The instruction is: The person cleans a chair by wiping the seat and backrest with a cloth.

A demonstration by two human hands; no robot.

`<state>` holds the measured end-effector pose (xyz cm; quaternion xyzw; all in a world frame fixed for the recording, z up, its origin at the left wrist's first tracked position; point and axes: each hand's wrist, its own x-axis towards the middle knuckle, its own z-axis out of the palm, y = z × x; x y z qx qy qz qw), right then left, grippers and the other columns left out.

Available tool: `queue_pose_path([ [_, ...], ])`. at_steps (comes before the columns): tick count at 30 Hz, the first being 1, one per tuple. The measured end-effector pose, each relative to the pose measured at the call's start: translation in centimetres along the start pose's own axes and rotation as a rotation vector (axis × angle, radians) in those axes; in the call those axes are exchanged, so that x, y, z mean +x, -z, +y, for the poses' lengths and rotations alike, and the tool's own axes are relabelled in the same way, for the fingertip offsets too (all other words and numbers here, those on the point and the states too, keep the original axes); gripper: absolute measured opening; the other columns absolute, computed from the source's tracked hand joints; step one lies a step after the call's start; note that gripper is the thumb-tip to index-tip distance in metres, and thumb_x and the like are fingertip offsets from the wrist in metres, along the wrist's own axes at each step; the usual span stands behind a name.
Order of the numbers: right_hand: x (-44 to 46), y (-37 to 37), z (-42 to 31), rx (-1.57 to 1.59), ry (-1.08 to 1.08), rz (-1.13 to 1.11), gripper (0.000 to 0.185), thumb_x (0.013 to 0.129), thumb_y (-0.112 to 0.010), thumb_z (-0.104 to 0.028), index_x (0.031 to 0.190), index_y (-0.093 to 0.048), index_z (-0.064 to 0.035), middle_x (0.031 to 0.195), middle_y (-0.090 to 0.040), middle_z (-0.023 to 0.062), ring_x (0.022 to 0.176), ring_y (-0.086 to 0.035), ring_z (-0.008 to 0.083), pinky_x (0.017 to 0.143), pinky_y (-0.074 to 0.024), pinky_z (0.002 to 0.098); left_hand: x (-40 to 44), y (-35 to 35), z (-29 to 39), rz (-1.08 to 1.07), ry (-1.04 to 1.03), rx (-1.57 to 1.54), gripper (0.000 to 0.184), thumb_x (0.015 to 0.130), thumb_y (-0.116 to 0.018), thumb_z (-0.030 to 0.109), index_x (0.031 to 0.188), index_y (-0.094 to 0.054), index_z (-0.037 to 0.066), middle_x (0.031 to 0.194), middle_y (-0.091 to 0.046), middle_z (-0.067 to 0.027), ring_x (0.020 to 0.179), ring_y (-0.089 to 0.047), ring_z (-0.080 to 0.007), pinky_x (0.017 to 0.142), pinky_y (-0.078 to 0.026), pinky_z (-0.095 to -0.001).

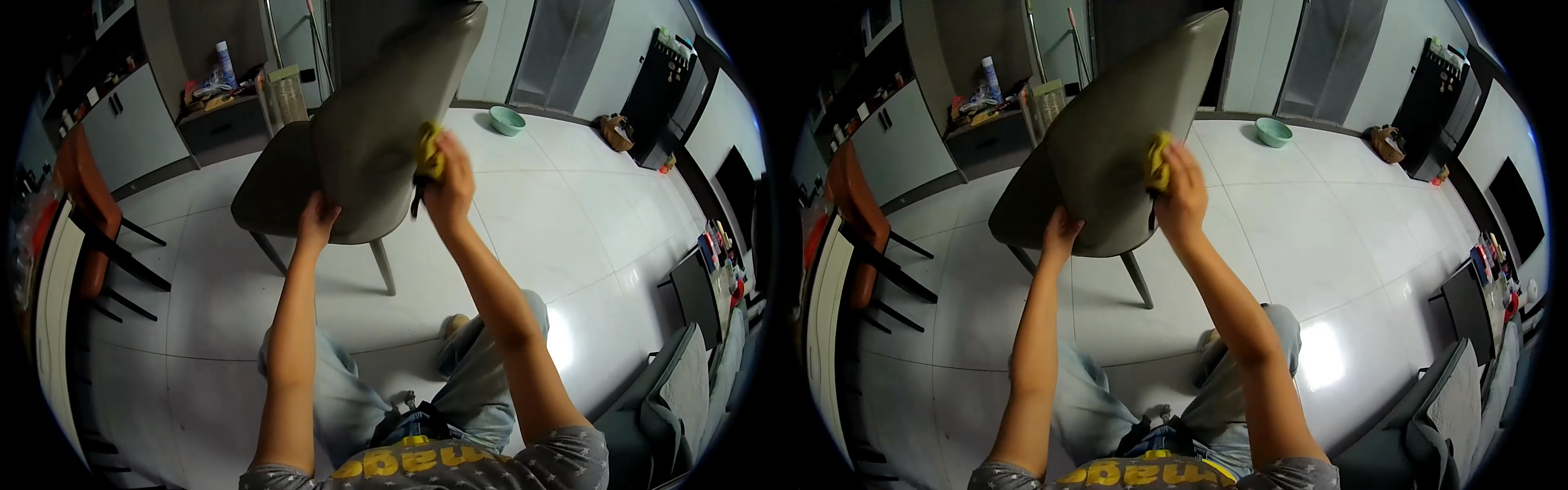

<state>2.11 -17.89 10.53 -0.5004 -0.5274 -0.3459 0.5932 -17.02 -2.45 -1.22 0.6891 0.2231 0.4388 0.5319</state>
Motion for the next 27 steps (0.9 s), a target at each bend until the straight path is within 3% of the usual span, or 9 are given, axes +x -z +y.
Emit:
queue_pose_path([
  [2, 3.9, -0.1, -1.2, -0.133, 0.092, 0.124, 0.062, 0.059, -0.052, 0.020, 0.118, -0.056, 0.0004, 0.126, -0.055, 0.0173, 0.122, -0.049, 0.0366, 0.101, -0.0402, 0.0426, 0.0, -0.2, 0.3, 0.024, -0.035, 0.034, 0.045, 0.086, -0.063, 0.003, 0.127, -0.044, -0.002, 0.121, -0.058, -0.0140, 0.113, -0.055, -0.0205, 0.096, -0.041, -0.0299],
  [4, 5.3, -2.1, -1.0, -0.136, 0.139, 0.061, 0.063, 0.060, -0.049, 0.020, 0.120, -0.054, 0.0012, 0.129, -0.052, 0.0192, 0.125, -0.046, 0.0374, 0.103, -0.0385, 0.0433, -0.2, -0.4, 1.0, 0.039, -0.067, 0.074, 0.041, 0.086, -0.063, 0.003, 0.124, -0.046, -0.002, 0.118, -0.060, -0.0151, 0.109, -0.057, -0.0208, 0.093, -0.042, -0.0295],
  [8, 1.2, -6.4, -0.2, -0.173, 0.108, 0.032, 0.052, 0.067, -0.051, 0.014, 0.118, -0.054, 0.0056, 0.129, -0.053, 0.0206, 0.125, -0.046, 0.0376, 0.102, -0.0394, 0.0434, 0.2, 0.0, -0.4, 0.045, -0.111, 0.107, 0.042, 0.086, -0.064, 0.005, 0.124, -0.046, -0.002, 0.120, -0.059, -0.0162, 0.111, -0.057, -0.0217, 0.094, -0.042, -0.0309],
  [10, -1.8, -5.9, 0.0, -0.130, 0.139, -0.130, 0.047, 0.070, -0.052, 0.011, 0.117, -0.055, 0.0058, 0.128, -0.053, 0.0210, 0.124, -0.047, 0.0379, 0.101, -0.0405, 0.0433, 0.4, 0.2, -1.0, 0.024, -0.128, 0.050, 0.043, 0.087, -0.064, 0.005, 0.124, -0.046, -0.003, 0.120, -0.059, -0.0167, 0.111, -0.057, -0.0223, 0.094, -0.042, -0.0315],
  [12, -5.3, -4.7, 0.4, -0.134, 0.137, -0.205, 0.047, 0.069, -0.053, 0.010, 0.116, -0.056, 0.0037, 0.127, -0.055, 0.0190, 0.123, -0.049, 0.0346, 0.101, -0.0412, 0.0417, 0.2, 0.3, -0.7, 0.042, 0.047, 0.196, 0.044, 0.087, -0.064, 0.006, 0.126, -0.045, -0.002, 0.118, -0.060, -0.0169, 0.112, -0.057, -0.0236, 0.093, -0.043, -0.0322],
  [15, -6.7, -3.1, 0.9, -0.109, 0.126, -0.408, 0.052, 0.066, -0.053, 0.012, 0.116, -0.057, 0.0011, 0.125, -0.057, 0.0155, 0.120, -0.052, 0.0311, 0.100, -0.0430, 0.0389, 0.1, 0.4, -0.5, 0.027, -0.006, 0.144, 0.045, 0.086, -0.065, 0.007, 0.125, -0.045, -0.003, 0.122, -0.057, -0.0137, 0.114, -0.053, -0.0208, 0.097, -0.040, -0.0310],
  [19, -0.7, -0.6, 0.9, 0.072, -0.158, -0.066, 0.058, 0.065, -0.051, 0.018, 0.119, -0.056, -0.0025, 0.116, -0.061, 0.0175, 0.110, -0.058, 0.0362, 0.095, -0.0462, 0.0380, 0.0, 0.5, -1.5, 0.028, -0.085, 0.097, 0.045, 0.089, -0.062, 0.011, 0.127, -0.042, -0.004, 0.126, -0.055, -0.0146, 0.117, -0.052, -0.0224, 0.099, -0.038, -0.0319],
  [22, 9.2, 0.4, 1.5, 0.018, -0.066, 0.237, 0.059, 0.067, -0.051, 0.018, 0.122, -0.053, -0.0008, 0.125, -0.056, 0.0219, 0.120, -0.050, 0.0399, 0.100, -0.0410, 0.0420, -0.8, -0.4, 2.1, -0.005, 0.008, 0.190, 0.047, 0.090, -0.059, 0.010, 0.130, -0.040, -0.004, 0.128, -0.053, -0.0148, 0.119, -0.050, -0.0231, 0.101, -0.037, -0.0323],
  [27, 15.7, -2.5, 1.7, -0.024, 0.006, 0.214, 0.060, 0.066, -0.051, 0.013, 0.125, -0.051, -0.0017, 0.134, -0.049, 0.0191, 0.128, -0.042, 0.0401, 0.106, -0.0346, 0.0440, -0.4, -0.1, 0.2, 0.049, -0.044, 0.123, 0.042, 0.089, -0.059, 0.009, 0.127, -0.044, -0.002, 0.124, -0.057, -0.0185, 0.115, -0.055, -0.0260, 0.096, -0.041, -0.0346],
])
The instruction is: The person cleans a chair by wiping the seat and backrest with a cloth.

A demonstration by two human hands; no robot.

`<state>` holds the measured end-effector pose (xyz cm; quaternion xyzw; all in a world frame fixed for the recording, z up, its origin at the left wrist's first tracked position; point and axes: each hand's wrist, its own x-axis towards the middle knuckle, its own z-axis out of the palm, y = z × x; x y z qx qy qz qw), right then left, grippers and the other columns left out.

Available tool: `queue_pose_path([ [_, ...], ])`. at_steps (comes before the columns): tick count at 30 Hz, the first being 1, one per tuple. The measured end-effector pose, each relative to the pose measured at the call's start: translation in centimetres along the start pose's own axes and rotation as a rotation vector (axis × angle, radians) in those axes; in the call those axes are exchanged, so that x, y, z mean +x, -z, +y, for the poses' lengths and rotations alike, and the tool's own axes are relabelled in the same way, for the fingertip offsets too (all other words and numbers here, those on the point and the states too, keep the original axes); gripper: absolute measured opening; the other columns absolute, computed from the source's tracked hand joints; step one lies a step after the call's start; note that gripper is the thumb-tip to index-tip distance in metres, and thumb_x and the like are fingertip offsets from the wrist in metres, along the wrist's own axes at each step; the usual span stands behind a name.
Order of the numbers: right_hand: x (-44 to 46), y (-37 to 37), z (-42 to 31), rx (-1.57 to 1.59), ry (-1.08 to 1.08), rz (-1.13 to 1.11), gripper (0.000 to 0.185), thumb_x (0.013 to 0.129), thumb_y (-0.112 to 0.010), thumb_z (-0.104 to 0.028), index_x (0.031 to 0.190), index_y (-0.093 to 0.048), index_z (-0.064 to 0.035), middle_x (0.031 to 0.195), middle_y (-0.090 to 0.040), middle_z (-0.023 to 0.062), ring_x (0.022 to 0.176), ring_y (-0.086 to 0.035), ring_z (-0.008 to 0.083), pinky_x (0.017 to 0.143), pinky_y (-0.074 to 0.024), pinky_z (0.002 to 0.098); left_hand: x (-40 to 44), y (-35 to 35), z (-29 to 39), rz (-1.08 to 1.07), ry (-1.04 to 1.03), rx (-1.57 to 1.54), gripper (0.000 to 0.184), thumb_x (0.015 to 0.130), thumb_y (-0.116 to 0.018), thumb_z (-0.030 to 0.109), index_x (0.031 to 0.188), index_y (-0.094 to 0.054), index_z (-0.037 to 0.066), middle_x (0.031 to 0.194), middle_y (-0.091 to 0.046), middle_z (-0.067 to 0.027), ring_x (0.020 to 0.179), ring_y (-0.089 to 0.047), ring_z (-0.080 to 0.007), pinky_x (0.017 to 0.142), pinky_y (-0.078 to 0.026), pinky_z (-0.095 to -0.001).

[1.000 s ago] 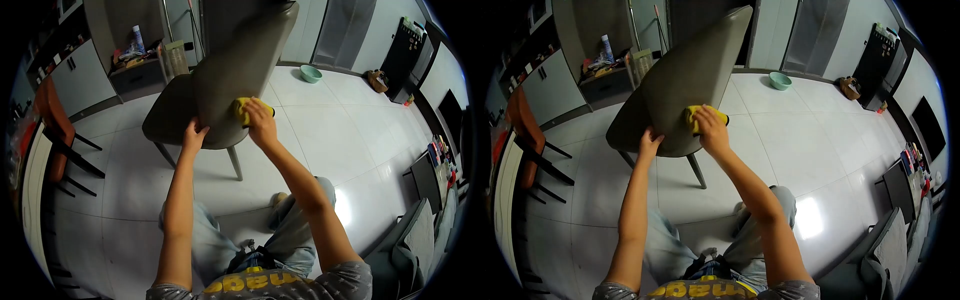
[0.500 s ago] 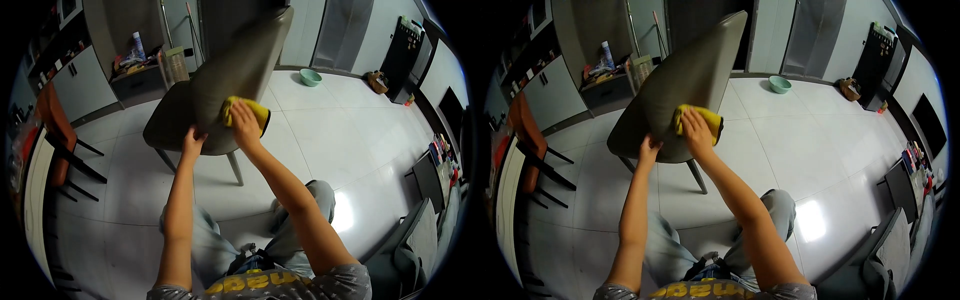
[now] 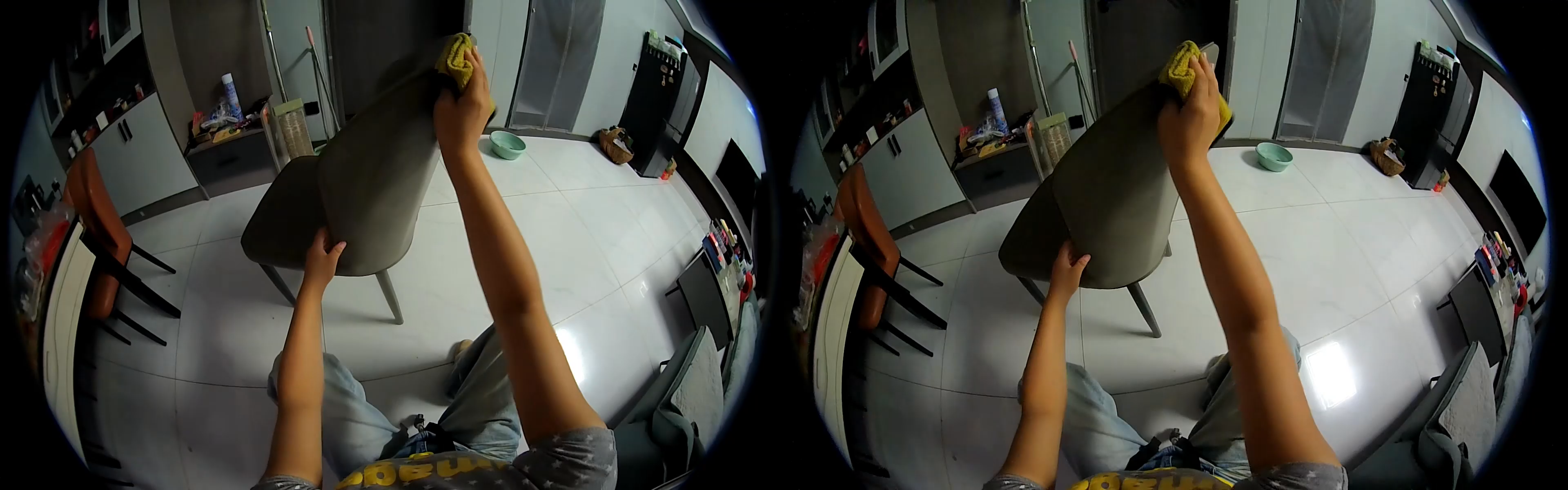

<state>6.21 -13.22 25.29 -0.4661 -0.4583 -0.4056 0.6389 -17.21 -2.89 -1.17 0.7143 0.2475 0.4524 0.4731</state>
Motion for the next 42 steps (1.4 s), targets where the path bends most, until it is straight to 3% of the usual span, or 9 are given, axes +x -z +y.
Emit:
queue_pose_path([
  [9, -11.3, 0.6, -1.9, -0.101, 0.217, -0.243, 0.058, 0.061, -0.054, 0.009, 0.119, -0.055, -0.0004, 0.133, -0.051, 0.0156, 0.130, -0.042, 0.0362, 0.108, -0.0303, 0.0505, 0.1, 0.0, -0.8, 0.001, -0.079, 0.146, 0.045, 0.088, -0.063, 0.012, 0.128, -0.045, 0.001, 0.117, -0.061, -0.0169, 0.106, -0.060, -0.0272, 0.089, -0.045, -0.0339],
  [12, -13.0, 3.7, -2.1, -0.037, 0.341, -0.638, 0.047, 0.067, -0.059, 0.004, 0.114, -0.059, -0.0031, 0.128, -0.055, 0.0133, 0.126, -0.047, 0.0326, 0.106, -0.0349, 0.0478, 0.2, 0.4, -0.7, -0.032, -0.119, 0.131, 0.045, 0.088, -0.064, 0.014, 0.126, -0.046, 0.000, 0.114, -0.062, -0.0177, 0.106, -0.060, -0.0272, 0.089, -0.045, -0.0343],
  [15, -11.9, 5.4, -1.7, 0.013, 0.315, -0.634, 0.048, 0.065, -0.060, 0.008, 0.111, -0.059, -0.0038, 0.124, -0.058, 0.0122, 0.123, -0.050, 0.0319, 0.104, -0.0381, 0.0451, 0.2, 0.3, 0.2, 0.011, -0.125, 0.251, 0.045, 0.087, -0.064, 0.016, 0.125, -0.046, 0.000, 0.114, -0.061, -0.0182, 0.106, -0.060, -0.0291, 0.089, -0.045, -0.0351],
  [17, -7.6, 5.5, -3.6, 0.029, 0.281, -0.357, 0.053, 0.062, -0.059, 0.015, 0.112, -0.059, -0.0028, 0.122, -0.058, 0.0129, 0.121, -0.051, 0.0330, 0.102, -0.0401, 0.0437, 0.3, 0.3, -0.2, 0.011, -0.073, 0.209, 0.045, 0.087, -0.064, 0.017, 0.125, -0.046, -0.001, 0.115, -0.061, -0.0183, 0.106, -0.060, -0.0298, 0.090, -0.045, -0.0355],
  [20, -2.4, 4.0, -5.9, -0.184, 0.363, -0.181, 0.053, 0.064, -0.058, 0.009, 0.116, -0.057, -0.0035, 0.127, -0.056, 0.0122, 0.128, -0.044, 0.0335, 0.108, -0.0281, 0.0511, 0.3, 0.2, -0.9, 0.019, -0.059, 0.169, 0.047, 0.086, -0.064, 0.018, 0.125, -0.046, -0.001, 0.116, -0.061, -0.0184, 0.108, -0.059, -0.0304, 0.091, -0.044, -0.0358],
  [31, -12.5, -2.6, -5.9, -0.020, 0.356, -0.330, 0.045, 0.068, -0.054, 0.001, 0.112, -0.059, -0.0053, 0.131, -0.054, 0.0076, 0.131, -0.042, 0.0326, 0.108, -0.0271, 0.0540, 0.3, 0.9, -1.1, -0.172, 0.039, -0.174, 0.058, 0.082, -0.066, 0.011, 0.133, -0.040, 0.002, 0.129, -0.052, -0.0139, 0.125, -0.046, -0.0226, 0.104, -0.035, -0.0343],
  [35, -18.1, -1.0, -6.5, 0.057, 0.321, -0.478, 0.034, 0.074, -0.055, 0.003, 0.106, -0.062, -0.0060, 0.127, -0.058, 0.0087, 0.127, -0.048, 0.0305, 0.107, -0.0317, 0.0511, 1.9, 1.2, -6.3, -0.260, 0.024, -0.268, 0.059, 0.079, -0.051, -0.006, 0.136, -0.036, -0.001, 0.138, -0.043, -0.0132, 0.132, -0.038, -0.0220, 0.110, -0.028, -0.0332],
  [39, -16.3, 1.5, -6.8, 0.103, 0.297, -0.645, 0.043, 0.070, -0.053, 0.011, 0.110, -0.060, -0.0043, 0.122, -0.060, 0.0104, 0.123, -0.051, 0.0315, 0.106, -0.0348, 0.0486, 0.8, 1.3, -2.1, -0.261, -0.018, -0.226, 0.060, 0.077, -0.045, -0.010, 0.136, -0.037, -0.001, 0.137, -0.045, -0.0140, 0.131, -0.039, -0.0224, 0.110, -0.029, -0.0336],
  [42, -10.5, 2.9, -8.0, 0.184, 0.092, -0.233, 0.056, 0.062, -0.049, 0.018, 0.113, -0.058, -0.0014, 0.124, -0.057, 0.0160, 0.123, -0.049, 0.0364, 0.105, -0.0363, 0.0467, 0.4, 1.0, -0.4, -0.228, -0.027, -0.250, 0.062, 0.075, -0.045, -0.009, 0.136, -0.038, -0.002, 0.136, -0.047, -0.0142, 0.130, -0.041, -0.0224, 0.110, -0.029, -0.0335],
])
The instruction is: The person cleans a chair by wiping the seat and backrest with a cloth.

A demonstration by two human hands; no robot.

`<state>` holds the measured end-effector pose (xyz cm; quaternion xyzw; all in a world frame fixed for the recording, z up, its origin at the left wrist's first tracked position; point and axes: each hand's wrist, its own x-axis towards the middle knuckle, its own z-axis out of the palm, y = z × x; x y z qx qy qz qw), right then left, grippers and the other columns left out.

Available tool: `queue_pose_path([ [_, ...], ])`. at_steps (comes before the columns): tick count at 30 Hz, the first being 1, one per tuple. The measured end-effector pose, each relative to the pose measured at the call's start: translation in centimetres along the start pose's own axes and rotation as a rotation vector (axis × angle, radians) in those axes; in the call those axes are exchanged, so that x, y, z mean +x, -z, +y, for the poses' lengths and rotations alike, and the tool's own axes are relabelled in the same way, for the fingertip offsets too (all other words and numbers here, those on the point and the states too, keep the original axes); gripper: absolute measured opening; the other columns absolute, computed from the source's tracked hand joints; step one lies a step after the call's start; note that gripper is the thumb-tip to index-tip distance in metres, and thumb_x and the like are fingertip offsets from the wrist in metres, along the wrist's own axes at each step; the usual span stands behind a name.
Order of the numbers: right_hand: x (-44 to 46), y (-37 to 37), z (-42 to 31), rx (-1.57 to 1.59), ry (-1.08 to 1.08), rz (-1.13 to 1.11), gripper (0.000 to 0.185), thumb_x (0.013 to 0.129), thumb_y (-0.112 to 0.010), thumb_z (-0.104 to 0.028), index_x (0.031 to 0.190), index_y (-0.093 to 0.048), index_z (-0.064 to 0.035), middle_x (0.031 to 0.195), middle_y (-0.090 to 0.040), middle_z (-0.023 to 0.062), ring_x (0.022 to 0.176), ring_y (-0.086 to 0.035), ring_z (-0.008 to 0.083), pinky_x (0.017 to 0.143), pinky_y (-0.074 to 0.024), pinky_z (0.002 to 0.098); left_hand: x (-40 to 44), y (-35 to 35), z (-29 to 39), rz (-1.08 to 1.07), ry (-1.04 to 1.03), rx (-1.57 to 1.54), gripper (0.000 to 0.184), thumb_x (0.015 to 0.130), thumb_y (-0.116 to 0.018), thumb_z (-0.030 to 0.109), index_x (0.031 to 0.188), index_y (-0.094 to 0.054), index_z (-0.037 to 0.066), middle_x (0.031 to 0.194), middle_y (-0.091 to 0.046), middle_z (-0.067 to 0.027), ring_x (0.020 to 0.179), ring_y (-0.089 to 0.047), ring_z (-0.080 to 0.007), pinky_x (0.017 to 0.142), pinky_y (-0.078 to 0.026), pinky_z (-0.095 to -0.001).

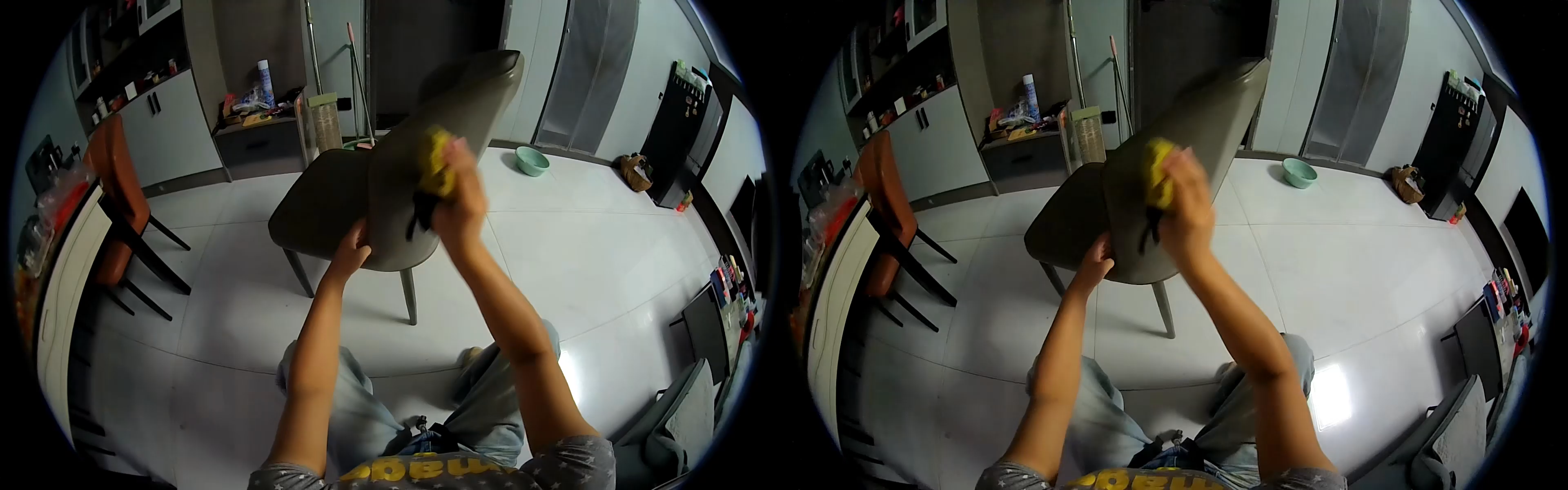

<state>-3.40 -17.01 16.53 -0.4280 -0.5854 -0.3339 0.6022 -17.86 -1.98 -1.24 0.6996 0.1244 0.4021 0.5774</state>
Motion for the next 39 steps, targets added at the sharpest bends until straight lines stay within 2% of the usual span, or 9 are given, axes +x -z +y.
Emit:
queue_pose_path([
  [4, 6.3, -1.5, 1.1, -0.251, 0.124, 0.204, 0.061, 0.060, -0.048, 0.022, 0.115, -0.058, -0.0024, 0.124, -0.057, 0.0154, 0.125, -0.046, 0.0395, 0.106, -0.0351, 0.0464, -0.6, 0.1, 0.8, 0.025, 0.084, -0.004, 0.064, 0.073, -0.043, -0.008, 0.137, -0.037, -0.002, 0.135, -0.048, -0.0140, 0.130, -0.042, -0.0224, 0.110, -0.029, -0.0334],
  [9, 1.1, -8.0, 1.9, -0.347, 0.232, 0.027, 0.036, 0.075, -0.055, 0.000, 0.110, -0.061, -0.0052, 0.129, -0.055, 0.0075, 0.129, -0.043, 0.0337, 0.107, -0.0276, 0.0570, 0.2, 0.3, 0.1, 0.040, 0.086, -0.105, 0.068, 0.070, -0.040, -0.009, 0.138, -0.037, -0.002, 0.136, -0.048, -0.0134, 0.130, -0.042, -0.0223, 0.110, -0.027, -0.0331],
  [11, -2.4, -8.5, 0.9, -0.247, 0.261, -0.128, 0.033, 0.077, -0.056, -0.005, 0.110, -0.061, -0.0046, 0.131, -0.053, 0.0076, 0.131, -0.041, 0.0331, 0.107, -0.0276, 0.0572, -0.1, 0.8, 0.6, -0.051, 0.141, -0.134, 0.071, 0.068, -0.037, -0.011, 0.138, -0.037, -0.002, 0.136, -0.047, -0.0115, 0.130, -0.042, -0.0216, 0.111, -0.027, -0.0325],
  [16, -11.4, -7.6, 1.1, -0.212, 0.298, -0.449, 0.035, 0.078, -0.055, -0.011, 0.112, -0.061, -0.0042, 0.131, -0.054, 0.0076, 0.132, -0.040, 0.0320, 0.108, -0.0311, 0.0541, -0.9, 1.4, 0.2, 0.092, 0.171, -0.185, 0.069, 0.069, -0.037, -0.011, 0.137, -0.042, 0.001, 0.131, -0.051, -0.0078, 0.124, -0.046, -0.0184, 0.102, -0.035, -0.0300],
  [21, -15.5, -5.7, 1.2, -0.189, 0.239, -0.593, 0.034, 0.081, -0.053, -0.011, 0.113, -0.060, -0.0008, 0.128, -0.054, 0.0108, 0.130, -0.042, 0.0312, 0.108, -0.0305, 0.0525, -0.9, 1.9, -0.3, 0.023, 0.198, -0.206, 0.058, 0.083, -0.040, 0.016, 0.139, -0.043, 0.003, 0.129, -0.052, -0.0089, 0.119, -0.047, -0.0176, 0.101, -0.034, -0.0291],
  [25, -9.1, -3.6, -0.6, -0.119, 0.022, -0.259, 0.039, 0.072, -0.058, 0.006, 0.110, -0.059, -0.0022, 0.120, -0.058, 0.0146, 0.118, -0.052, 0.0353, 0.103, -0.0373, 0.0512, -0.7, 1.6, 0.3, -0.011, 0.214, -0.253, 0.057, 0.092, -0.038, 0.033, 0.142, -0.037, 0.005, 0.142, -0.043, -0.0100, 0.131, -0.040, -0.0202, 0.108, -0.026, -0.0342],
  [28, -4.0, -3.4, -1.6, -0.280, 0.113, -0.124, 0.040, 0.075, -0.058, 0.000, 0.115, -0.059, -0.0043, 0.124, -0.057, 0.0118, 0.121, -0.050, 0.0325, 0.105, -0.0320, 0.0542, -0.7, 1.8, 0.0, -0.030, 0.247, -0.308, 0.066, 0.096, -0.037, 0.051, 0.143, -0.035, 0.005, 0.145, -0.039, -0.0091, 0.135, -0.034, -0.0218, 0.111, -0.019, -0.0373],
  [32, -7.3, -6.9, 1.3, -0.464, 0.257, -0.270, 0.037, 0.082, -0.054, -0.010, 0.119, -0.059, -0.0072, 0.130, -0.055, 0.0077, 0.126, -0.047, 0.0290, 0.107, -0.0284, 0.0532, -0.8, 1.4, 1.1, 0.043, 0.320, -0.273, 0.069, 0.096, -0.034, 0.055, 0.142, -0.035, 0.003, 0.142, -0.042, -0.0117, 0.132, -0.036, -0.0234, 0.111, -0.021, -0.0393],
  [39, -11.1, -6.3, 2.4, -0.377, 0.241, -0.366, 0.038, 0.083, -0.052, -0.013, 0.120, -0.058, -0.0054, 0.133, -0.052, 0.0081, 0.127, -0.046, 0.0271, 0.105, -0.0334, 0.0524, -0.4, 1.9, -0.5, 0.056, 0.288, -0.268, 0.077, 0.094, -0.034, 0.061, 0.138, -0.040, -0.001, 0.141, -0.042, -0.0164, 0.132, -0.037, -0.0266, 0.111, -0.023, -0.0401],
])
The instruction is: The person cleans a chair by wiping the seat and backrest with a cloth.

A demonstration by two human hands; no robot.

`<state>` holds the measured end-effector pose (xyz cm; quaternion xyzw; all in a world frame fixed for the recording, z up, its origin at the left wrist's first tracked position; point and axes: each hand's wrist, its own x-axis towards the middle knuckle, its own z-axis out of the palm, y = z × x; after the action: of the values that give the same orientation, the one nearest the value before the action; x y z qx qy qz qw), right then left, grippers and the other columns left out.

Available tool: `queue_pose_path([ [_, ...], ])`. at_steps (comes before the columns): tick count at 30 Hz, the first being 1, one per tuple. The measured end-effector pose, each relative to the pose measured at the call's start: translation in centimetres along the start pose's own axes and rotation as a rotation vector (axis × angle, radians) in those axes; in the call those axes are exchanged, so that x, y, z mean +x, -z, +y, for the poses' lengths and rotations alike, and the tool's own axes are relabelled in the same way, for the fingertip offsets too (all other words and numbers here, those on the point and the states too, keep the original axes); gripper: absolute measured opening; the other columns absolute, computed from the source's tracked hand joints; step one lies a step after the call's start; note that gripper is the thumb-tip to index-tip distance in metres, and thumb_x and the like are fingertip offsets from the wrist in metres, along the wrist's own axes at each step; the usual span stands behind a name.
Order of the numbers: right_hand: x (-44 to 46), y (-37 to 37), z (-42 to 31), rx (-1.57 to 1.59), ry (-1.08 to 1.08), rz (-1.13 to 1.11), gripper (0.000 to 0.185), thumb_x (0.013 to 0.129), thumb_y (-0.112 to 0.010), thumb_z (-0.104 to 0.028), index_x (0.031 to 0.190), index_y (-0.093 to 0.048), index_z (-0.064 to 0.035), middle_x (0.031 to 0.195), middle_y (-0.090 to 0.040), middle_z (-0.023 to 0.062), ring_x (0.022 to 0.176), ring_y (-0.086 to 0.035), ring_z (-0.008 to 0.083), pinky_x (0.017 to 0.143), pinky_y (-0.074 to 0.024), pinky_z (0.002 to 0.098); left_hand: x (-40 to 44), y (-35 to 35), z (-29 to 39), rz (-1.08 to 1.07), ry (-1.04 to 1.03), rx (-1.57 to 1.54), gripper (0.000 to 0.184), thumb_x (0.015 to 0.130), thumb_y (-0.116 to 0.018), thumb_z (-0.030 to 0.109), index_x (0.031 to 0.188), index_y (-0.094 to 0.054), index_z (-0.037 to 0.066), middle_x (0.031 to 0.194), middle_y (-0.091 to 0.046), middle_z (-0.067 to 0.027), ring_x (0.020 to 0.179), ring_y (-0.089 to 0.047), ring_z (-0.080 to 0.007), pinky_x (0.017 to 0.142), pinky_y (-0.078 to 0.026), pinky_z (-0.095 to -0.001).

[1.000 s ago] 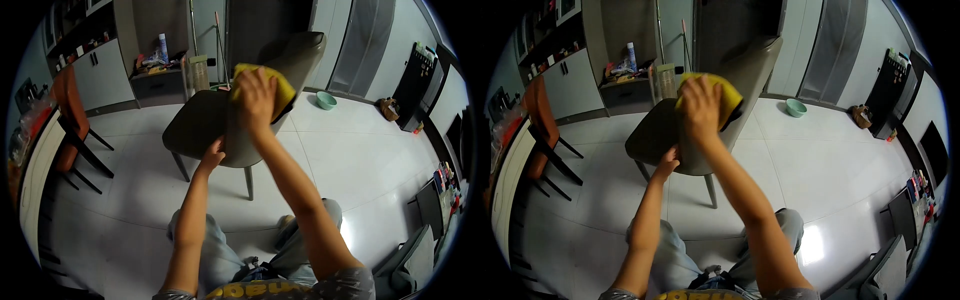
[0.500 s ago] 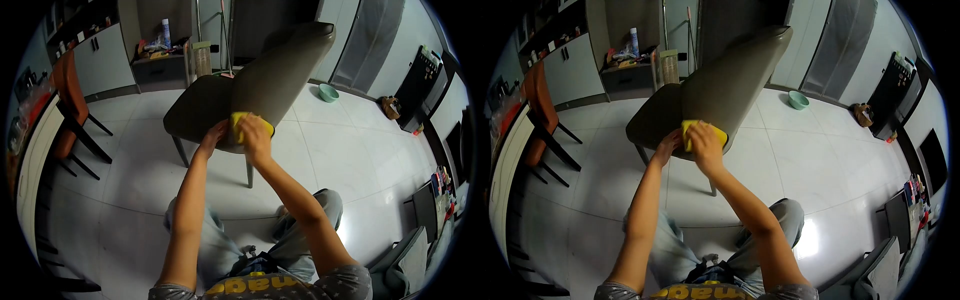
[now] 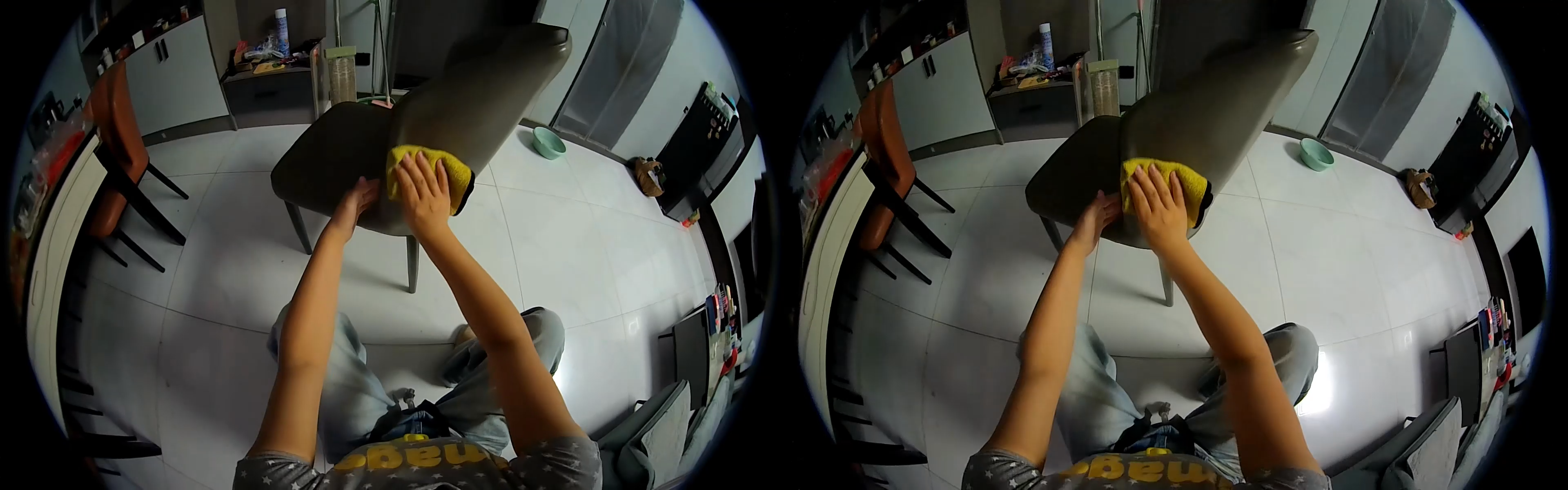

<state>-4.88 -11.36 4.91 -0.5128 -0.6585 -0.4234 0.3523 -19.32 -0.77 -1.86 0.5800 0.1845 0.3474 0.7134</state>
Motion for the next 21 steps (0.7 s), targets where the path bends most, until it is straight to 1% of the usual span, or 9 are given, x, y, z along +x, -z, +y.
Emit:
queue_pose_path([
  [4, -4.3, 0.8, 0.1, 0.047, 0.133, -0.197, 0.035, 0.078, -0.055, -0.009, 0.113, -0.060, -0.0036, 0.129, -0.056, 0.0085, 0.123, -0.050, 0.0266, 0.103, -0.0364, 0.0512, -0.2, -0.6, 0.0, 0.027, -0.014, 0.003, 0.074, 0.094, -0.033, 0.060, 0.138, -0.041, 0.001, 0.140, -0.044, -0.0149, 0.131, -0.039, -0.0258, 0.111, -0.023, -0.0397],
  [6, -4.7, 1.6, 0.1, 0.082, 0.130, -0.214, 0.036, 0.076, -0.056, -0.005, 0.111, -0.061, -0.0032, 0.127, -0.057, 0.0090, 0.122, -0.051, 0.0274, 0.103, -0.0374, 0.0489, -0.4, -0.7, 0.0, 0.019, -0.030, 0.030, 0.073, 0.095, -0.033, 0.060, 0.139, -0.040, 0.002, 0.141, -0.043, -0.0147, 0.132, -0.038, -0.0257, 0.111, -0.022, -0.0396],
  [8, -3.3, 3.2, -0.1, 0.204, 0.015, -0.259, 0.038, 0.073, -0.058, -0.001, 0.111, -0.062, -0.0027, 0.125, -0.058, 0.0093, 0.122, -0.051, 0.0282, 0.102, -0.0394, 0.0456, -0.7, -0.8, 0.0, 0.011, -0.049, 0.062, 0.073, 0.095, -0.033, 0.060, 0.140, -0.039, 0.003, 0.142, -0.042, -0.0144, 0.133, -0.036, -0.0255, 0.111, -0.022, -0.0395],
  [9, -1.8, 4.2, -0.4, 0.202, 0.016, -0.254, 0.038, 0.073, -0.058, -0.001, 0.111, -0.062, -0.0027, 0.125, -0.058, 0.0093, 0.122, -0.051, 0.0282, 0.102, -0.0394, 0.0456, -0.8, -1.0, 0.1, 0.036, -0.020, 0.066, 0.073, 0.095, -0.033, 0.060, 0.140, -0.038, 0.003, 0.144, -0.040, -0.0144, 0.134, -0.035, -0.0253, 0.111, -0.022, -0.0393],
  [11, 1.2, 5.8, -1.0, 0.239, -0.077, 0.034, 0.040, 0.071, -0.059, 0.002, 0.110, -0.062, -0.0022, 0.124, -0.059, 0.0095, 0.121, -0.051, 0.0298, 0.101, -0.0412, 0.0433, -0.6, -1.1, 0.4, 0.069, 0.002, 0.064, 0.073, 0.095, -0.033, 0.060, 0.141, -0.037, 0.003, 0.145, -0.039, -0.0143, 0.135, -0.034, -0.0251, 0.111, -0.022, -0.0391],
  [13, 2.7, 4.5, -0.9, 0.156, -0.064, 0.044, 0.038, 0.074, -0.057, -0.002, 0.112, -0.061, -0.0012, 0.125, -0.057, 0.0114, 0.122, -0.051, 0.0307, 0.101, -0.0411, 0.0452, -0.7, -1.1, 0.3, -0.002, -0.056, 0.052, 0.074, 0.095, -0.035, 0.060, 0.142, -0.036, 0.003, 0.146, -0.037, -0.0141, 0.136, -0.032, -0.0252, 0.111, -0.023, -0.0387],
  [15, 2.5, 2.1, -0.8, -0.014, 0.010, 0.070, 0.035, 0.077, -0.055, -0.006, 0.111, -0.061, 0.0001, 0.128, -0.055, 0.0138, 0.122, -0.050, 0.0324, 0.100, -0.0418, 0.0457, -0.6, -1.3, 0.1, 0.046, -0.024, 0.058, 0.073, 0.095, -0.035, 0.059, 0.141, -0.036, 0.003, 0.145, -0.038, -0.0139, 0.135, -0.033, -0.0251, 0.111, -0.024, -0.0384],
  [18, 0.1, -0.7, -2.1, 0.057, -0.120, 0.134, 0.033, 0.079, -0.054, -0.005, 0.110, -0.061, 0.0005, 0.127, -0.056, 0.0137, 0.121, -0.051, 0.0324, 0.100, -0.0421, 0.0452, -0.1, -0.9, 0.1, 0.085, -0.002, 0.019, 0.071, 0.096, -0.035, 0.057, 0.141, -0.037, 0.003, 0.144, -0.039, -0.0138, 0.135, -0.034, -0.0249, 0.111, -0.025, -0.0382],
  [21, -4.4, -0.8, -2.8, 0.087, -0.111, -0.018, 0.032, 0.079, -0.054, -0.004, 0.110, -0.061, 0.0014, 0.125, -0.057, 0.0136, 0.120, -0.052, 0.0319, 0.100, -0.0424, 0.0446, -0.5, -1.1, 0.2, -0.001, -0.038, -0.035, 0.069, 0.096, -0.035, 0.055, 0.140, -0.038, 0.002, 0.144, -0.040, -0.0138, 0.134, -0.036, -0.0245, 0.111, -0.025, -0.0380],
])
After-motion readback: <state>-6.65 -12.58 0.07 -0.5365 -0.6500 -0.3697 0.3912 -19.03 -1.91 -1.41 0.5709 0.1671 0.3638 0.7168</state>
